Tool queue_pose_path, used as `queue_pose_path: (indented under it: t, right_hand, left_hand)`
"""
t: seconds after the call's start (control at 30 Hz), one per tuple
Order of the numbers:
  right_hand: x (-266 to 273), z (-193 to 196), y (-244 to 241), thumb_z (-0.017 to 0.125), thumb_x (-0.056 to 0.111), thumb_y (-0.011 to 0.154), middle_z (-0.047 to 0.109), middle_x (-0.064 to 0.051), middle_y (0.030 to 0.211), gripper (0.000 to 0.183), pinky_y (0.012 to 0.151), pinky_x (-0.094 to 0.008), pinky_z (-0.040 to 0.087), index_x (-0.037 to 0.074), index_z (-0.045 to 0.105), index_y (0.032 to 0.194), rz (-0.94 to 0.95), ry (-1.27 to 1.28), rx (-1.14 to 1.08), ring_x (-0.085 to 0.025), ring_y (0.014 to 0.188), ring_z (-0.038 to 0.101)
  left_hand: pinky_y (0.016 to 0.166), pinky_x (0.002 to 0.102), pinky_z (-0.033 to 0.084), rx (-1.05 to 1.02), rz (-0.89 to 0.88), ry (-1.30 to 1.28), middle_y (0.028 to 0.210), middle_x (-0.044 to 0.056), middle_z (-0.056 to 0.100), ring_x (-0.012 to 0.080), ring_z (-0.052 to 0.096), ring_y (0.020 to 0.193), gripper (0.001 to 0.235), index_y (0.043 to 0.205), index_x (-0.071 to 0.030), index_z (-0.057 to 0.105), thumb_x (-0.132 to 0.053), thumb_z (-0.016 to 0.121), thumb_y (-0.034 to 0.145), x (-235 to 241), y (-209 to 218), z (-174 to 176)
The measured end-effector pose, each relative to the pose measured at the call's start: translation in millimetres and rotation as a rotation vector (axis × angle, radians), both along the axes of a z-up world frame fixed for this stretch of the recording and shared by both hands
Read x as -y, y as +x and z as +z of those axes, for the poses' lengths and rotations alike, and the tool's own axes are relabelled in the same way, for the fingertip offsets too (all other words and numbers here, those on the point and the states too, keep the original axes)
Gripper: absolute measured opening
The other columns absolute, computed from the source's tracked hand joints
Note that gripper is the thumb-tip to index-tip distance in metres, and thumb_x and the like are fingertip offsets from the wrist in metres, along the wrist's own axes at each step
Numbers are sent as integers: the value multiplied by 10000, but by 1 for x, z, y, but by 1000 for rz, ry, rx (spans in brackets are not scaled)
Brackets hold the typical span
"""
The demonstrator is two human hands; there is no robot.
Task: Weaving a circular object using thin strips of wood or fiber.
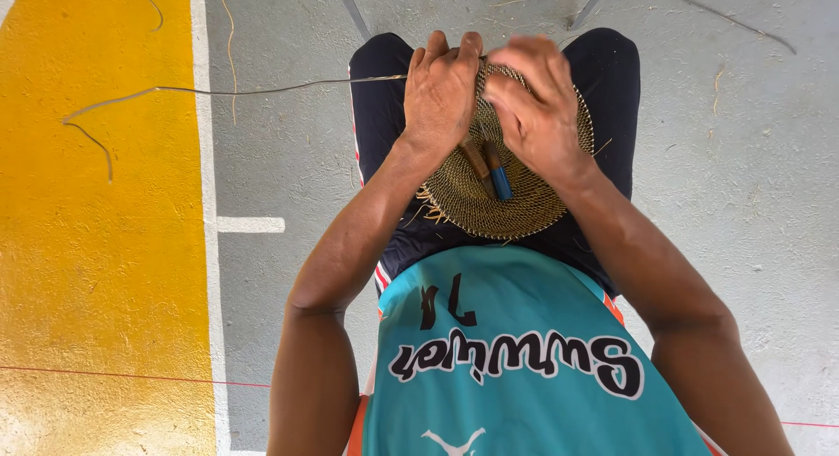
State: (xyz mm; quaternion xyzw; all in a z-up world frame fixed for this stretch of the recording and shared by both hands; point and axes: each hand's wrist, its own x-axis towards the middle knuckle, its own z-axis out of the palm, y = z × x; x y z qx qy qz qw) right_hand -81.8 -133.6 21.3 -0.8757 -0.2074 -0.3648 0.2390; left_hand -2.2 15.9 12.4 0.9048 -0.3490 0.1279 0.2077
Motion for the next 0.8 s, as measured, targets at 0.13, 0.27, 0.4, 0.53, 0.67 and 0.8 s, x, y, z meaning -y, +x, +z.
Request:
queue_pose_path:
  t: [0.13,0.27,0.4,0.53,0.67,0.8]
  right_hand:
    - [-8,6,-36,701,-36,1050,727,-109,1111,64,931,-357,646,5,656,1070,72,246,-175,-268,1081,748]
    - [-4,29,-45,634,-50,1065,734,-154,1050,44,795,-305,633,-14,640,1089,25,356,-214,-238,942,758]
    - [32,33,-19,535,-64,1183,691,-130,1016,39,878,-300,647,-27,545,1175,157,665,-171,-184,953,741]
    - [46,47,5,549,-51,1211,667,-106,969,52,885,-285,628,-29,502,1206,191,762,-109,-174,916,721]
    - [49,32,-8,651,-17,1148,661,-106,982,117,785,-280,516,-17,535,1169,-24,635,-231,-184,850,627]
    - [39,18,-28,765,29,1025,666,-121,1110,250,890,-374,569,18,605,1217,-118,209,-271,-265,1022,681]
  left_hand:
    - [736,398,483,43,-23,-32,663,57,677,220,601,867,190,1075,-9,626,-113,732,957,0,-5,-11]
    - [719,381,482,161,-93,-43,647,58,671,202,619,908,197,1059,-20,640,-86,731,898,3,-13,6]
    - [701,378,452,223,-112,-95,719,29,704,186,611,903,186,1034,-56,654,-160,755,916,11,-12,15]
    - [723,380,455,188,-144,-154,701,32,689,189,590,868,212,1022,-61,651,-211,764,924,11,-11,19]
    - [745,379,439,101,-136,-126,699,27,690,198,571,870,135,1011,-55,651,-122,744,940,5,-12,17]
    - [749,360,419,124,-174,-28,706,44,688,181,558,896,235,1106,-28,671,-2,717,877,0,-8,10]
